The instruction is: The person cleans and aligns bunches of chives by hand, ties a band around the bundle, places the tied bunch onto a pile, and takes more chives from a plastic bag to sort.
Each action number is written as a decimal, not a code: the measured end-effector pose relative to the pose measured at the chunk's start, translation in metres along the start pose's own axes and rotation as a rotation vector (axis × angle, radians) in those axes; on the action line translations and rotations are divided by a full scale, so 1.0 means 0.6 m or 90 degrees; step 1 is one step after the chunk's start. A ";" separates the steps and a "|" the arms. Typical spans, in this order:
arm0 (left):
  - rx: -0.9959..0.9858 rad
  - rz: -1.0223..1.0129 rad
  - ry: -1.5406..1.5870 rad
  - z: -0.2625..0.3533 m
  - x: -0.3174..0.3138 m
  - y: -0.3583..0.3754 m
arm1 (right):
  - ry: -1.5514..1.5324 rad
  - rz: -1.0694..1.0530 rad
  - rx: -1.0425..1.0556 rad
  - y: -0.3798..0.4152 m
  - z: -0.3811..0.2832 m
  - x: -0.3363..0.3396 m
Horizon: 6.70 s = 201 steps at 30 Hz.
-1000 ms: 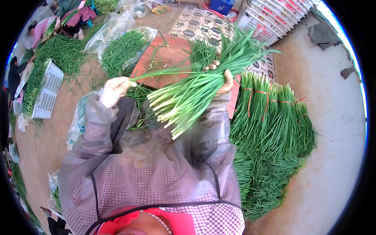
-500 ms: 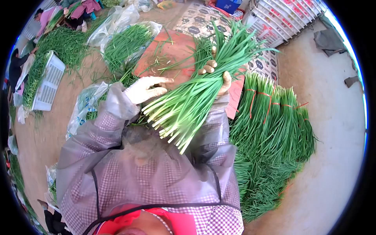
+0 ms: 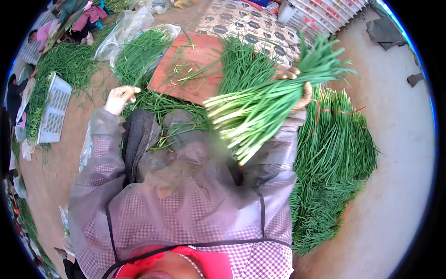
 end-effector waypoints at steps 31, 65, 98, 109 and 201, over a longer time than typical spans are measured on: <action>0.154 -0.219 -0.123 0.029 -0.458 -0.216 | 0.206 0.442 -0.027 0.037 -0.093 0.088; 0.160 -0.148 -0.252 0.172 -0.502 -0.189 | 0.734 0.842 -0.246 -0.093 0.025 0.319; 0.043 -0.152 0.323 0.095 -0.545 -0.223 | 1.446 0.135 -0.897 0.035 0.081 0.180; 0.102 0.003 -0.274 0.161 -0.532 -0.192 | 1.255 0.261 -0.588 0.102 0.028 0.274; 0.165 -0.002 -0.276 0.193 -0.532 -0.168 | 0.490 0.562 -0.171 0.170 -0.044 0.213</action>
Point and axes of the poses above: each hand's wrist, its own y-axis away from the middle knuckle, its own x-axis out of the back of the hand, z = x × y, the point moved 2 cm from there along -y, towards the middle knuckle, and after that the axes turned 10 degrees about -y, right-handed, at the moved point
